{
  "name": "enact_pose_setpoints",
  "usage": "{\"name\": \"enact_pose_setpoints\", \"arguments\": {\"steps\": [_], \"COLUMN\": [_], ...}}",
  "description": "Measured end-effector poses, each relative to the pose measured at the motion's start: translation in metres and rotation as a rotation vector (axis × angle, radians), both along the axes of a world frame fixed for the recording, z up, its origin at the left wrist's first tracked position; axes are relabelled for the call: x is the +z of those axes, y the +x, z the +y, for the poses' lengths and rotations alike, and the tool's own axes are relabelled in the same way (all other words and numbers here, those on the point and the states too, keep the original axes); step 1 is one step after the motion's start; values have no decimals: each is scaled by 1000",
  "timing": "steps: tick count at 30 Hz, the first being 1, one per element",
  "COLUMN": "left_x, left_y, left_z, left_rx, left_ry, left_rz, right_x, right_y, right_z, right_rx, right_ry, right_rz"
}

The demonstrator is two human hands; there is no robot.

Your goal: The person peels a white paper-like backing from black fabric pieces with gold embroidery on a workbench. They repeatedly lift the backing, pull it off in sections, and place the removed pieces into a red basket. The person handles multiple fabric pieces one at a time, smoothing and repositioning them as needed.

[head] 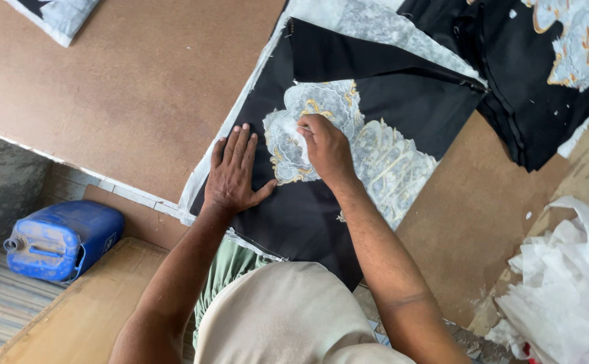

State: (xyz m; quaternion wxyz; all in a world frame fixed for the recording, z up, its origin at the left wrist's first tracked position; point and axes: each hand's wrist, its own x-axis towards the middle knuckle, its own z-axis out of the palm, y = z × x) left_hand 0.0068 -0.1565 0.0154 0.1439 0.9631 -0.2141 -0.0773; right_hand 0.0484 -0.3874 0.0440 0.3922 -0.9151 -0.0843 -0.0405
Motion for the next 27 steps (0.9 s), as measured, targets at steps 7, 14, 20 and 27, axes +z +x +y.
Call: {"name": "enact_pose_setpoints", "arguments": {"steps": [7, 14, 20, 27], "left_x": [6, 5, 3, 17], "left_y": [14, 20, 19, 20], "left_z": [13, 15, 16, -1], "left_rx": [6, 13, 12, 12], "left_ry": [-6, 0, 18, -65], "left_rz": [50, 82, 79, 34], "right_x": [-19, -56, -43, 33], "right_y": [59, 49, 100, 28], "right_z": [54, 52, -45, -212], "right_rx": [284, 120, -636, -619], "right_ry": [-346, -251, 17, 291], "right_rz": [142, 29, 59, 175]}}
